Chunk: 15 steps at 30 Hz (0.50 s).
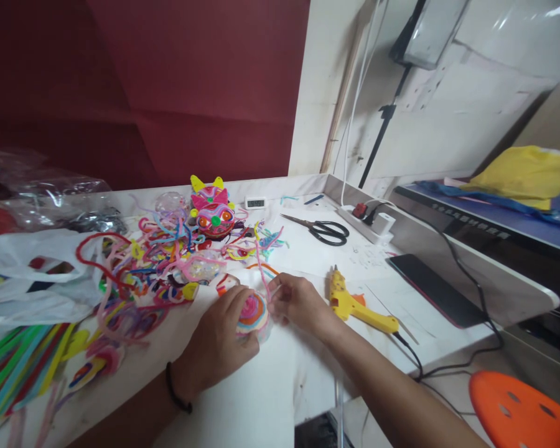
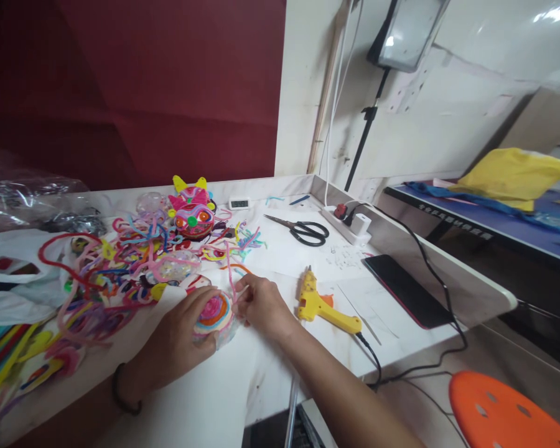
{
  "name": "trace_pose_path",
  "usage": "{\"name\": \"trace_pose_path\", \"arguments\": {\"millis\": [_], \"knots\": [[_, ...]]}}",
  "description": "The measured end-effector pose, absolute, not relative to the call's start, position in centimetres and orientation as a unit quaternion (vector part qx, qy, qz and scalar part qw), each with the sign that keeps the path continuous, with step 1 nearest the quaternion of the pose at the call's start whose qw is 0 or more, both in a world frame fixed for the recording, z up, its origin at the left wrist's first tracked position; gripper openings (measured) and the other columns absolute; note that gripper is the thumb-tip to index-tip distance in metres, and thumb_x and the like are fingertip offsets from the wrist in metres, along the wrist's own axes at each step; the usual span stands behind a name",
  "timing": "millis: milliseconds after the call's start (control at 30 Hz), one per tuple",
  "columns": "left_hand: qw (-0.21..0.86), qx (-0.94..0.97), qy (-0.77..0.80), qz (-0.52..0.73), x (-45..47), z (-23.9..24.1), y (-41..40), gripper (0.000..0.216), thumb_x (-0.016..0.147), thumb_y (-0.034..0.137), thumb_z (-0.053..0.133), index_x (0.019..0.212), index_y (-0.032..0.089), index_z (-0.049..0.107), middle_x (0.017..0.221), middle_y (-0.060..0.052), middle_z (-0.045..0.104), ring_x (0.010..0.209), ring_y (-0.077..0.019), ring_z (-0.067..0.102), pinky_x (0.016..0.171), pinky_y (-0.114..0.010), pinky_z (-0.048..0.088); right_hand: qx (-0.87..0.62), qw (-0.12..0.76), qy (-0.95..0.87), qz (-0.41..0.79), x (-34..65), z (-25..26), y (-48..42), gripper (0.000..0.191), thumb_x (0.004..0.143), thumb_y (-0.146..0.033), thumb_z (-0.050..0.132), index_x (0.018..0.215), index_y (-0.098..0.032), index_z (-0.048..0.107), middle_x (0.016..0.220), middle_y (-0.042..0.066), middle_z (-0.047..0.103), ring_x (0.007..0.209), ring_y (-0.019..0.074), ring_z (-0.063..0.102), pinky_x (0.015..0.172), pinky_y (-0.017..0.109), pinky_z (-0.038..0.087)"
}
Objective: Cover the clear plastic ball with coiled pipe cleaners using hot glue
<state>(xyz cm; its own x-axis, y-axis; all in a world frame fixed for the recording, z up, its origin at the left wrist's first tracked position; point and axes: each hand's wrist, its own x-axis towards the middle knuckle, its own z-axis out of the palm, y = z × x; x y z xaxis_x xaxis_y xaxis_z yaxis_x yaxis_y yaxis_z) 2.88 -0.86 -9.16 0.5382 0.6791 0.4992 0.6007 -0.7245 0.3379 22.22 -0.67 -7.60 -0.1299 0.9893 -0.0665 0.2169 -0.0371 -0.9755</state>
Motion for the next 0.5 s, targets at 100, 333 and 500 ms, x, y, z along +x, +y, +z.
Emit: {"name": "trace_pose_path", "arguments": {"millis": [100,333,500], "knots": [[0.07,0.875,0.366,0.309,2.9,-8.99,-0.89,0.053,0.068,0.014,0.055,0.121,0.018,0.049,0.118,-0.015,0.061,0.114,-0.0324,0.059,0.096,-0.046,0.053,-0.533,0.408,-0.59,0.448,22.29,-7.7,-1.0,0.023,0.068,-0.011,0.06,0.085,-0.023,0.05,0.06,-0.008,0.059,0.047,0.01,0.053,0.046,0.022,0.044],[0.088,0.87,0.364,0.32,3.1,-8.63,-1.03,0.05,0.067,0.011,0.054,0.116,0.02,0.052,0.115,-0.011,0.063,0.112,-0.0306,0.06,0.096,-0.044,0.053,-0.524,0.404,-0.675,0.327,22.39,-8.01,-1.41,0.016,0.072,-0.004,0.06,0.073,-0.019,0.065,0.07,-0.001,0.067,0.067,0.0143,0.059,0.064,0.025,0.044],[0.081,0.873,0.36,0.32,3.03,-8.69,-1.0,0.05,0.068,0.012,0.054,0.117,0.019,0.051,0.115,-0.013,0.062,0.11,-0.0313,0.061,0.093,-0.044,0.054,-0.503,0.383,-0.719,0.288,22.67,-8.03,-1.51,0.024,0.075,-0.001,0.055,0.081,-0.019,0.07,0.078,0.002,0.072,0.069,0.0151,0.063,0.064,0.024,0.045]]}}
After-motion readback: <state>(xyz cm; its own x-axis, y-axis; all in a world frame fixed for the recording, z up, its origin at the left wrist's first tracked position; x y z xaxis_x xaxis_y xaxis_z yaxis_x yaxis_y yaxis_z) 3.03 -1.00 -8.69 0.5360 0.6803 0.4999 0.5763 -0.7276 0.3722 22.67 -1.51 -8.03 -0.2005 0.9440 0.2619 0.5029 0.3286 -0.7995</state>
